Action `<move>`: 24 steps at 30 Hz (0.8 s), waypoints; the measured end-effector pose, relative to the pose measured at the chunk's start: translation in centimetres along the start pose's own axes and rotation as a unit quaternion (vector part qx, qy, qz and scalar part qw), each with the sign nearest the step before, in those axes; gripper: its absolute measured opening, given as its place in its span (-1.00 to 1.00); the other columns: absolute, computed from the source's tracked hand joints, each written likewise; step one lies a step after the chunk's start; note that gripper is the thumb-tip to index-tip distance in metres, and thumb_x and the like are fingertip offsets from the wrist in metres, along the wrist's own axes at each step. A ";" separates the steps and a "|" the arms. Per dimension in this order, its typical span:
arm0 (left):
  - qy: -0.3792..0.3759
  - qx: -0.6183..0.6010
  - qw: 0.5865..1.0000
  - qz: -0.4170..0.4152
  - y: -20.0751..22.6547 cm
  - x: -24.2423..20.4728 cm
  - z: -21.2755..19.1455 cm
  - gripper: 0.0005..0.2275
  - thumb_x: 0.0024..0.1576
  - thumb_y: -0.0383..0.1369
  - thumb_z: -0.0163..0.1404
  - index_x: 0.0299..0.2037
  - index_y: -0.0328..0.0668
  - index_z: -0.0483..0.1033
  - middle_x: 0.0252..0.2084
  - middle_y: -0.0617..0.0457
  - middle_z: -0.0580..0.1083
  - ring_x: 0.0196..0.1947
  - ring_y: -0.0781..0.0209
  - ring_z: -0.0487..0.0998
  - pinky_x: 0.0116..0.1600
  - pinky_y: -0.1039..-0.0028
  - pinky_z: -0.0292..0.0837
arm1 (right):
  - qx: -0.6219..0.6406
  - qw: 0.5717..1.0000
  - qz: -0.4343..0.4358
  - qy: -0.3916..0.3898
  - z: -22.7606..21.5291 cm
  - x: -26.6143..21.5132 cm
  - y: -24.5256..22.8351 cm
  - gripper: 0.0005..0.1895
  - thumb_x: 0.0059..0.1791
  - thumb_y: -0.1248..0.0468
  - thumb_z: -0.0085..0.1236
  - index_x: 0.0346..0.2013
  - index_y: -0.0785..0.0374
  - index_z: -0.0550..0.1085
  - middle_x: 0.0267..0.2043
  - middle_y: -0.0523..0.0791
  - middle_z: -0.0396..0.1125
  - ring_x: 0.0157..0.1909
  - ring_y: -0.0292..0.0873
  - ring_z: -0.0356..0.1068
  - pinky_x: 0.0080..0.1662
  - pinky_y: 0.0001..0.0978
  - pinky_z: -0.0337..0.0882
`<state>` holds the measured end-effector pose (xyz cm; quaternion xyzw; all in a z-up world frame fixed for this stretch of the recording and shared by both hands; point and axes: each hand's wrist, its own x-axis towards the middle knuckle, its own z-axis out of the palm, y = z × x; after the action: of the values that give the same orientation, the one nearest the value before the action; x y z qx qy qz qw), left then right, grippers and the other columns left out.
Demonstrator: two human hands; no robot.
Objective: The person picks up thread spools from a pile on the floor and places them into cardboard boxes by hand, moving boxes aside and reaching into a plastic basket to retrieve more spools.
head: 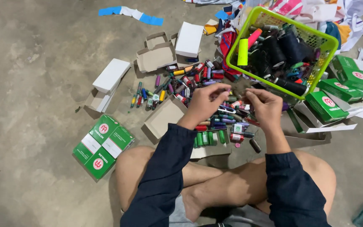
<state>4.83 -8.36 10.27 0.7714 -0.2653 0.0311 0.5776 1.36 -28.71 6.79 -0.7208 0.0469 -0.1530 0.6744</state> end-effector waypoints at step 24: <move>-0.034 0.235 0.953 -0.189 -15.6 -10.3 3.4 -0.61 0.21 -0.36 0.05 0.27 -0.07 0.38 -0.10 -0.15 0.49 -0.22 -0.18 0.55 -0.22 0.04 0.45 | 0.385 0.920 0.056 0.039 -4.9 0.9 2.8 -0.82 0.03 0.34 0.30 -0.08 0.23 0.60 -0.19 -0.09 0.53 -0.03 -0.11 0.54 -0.05 -0.54 0.60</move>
<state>2.05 -4.65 -8.11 0.9217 -0.1197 -0.0431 0.3663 1.17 -33.91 4.37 -0.3952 0.0504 -0.1491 0.9050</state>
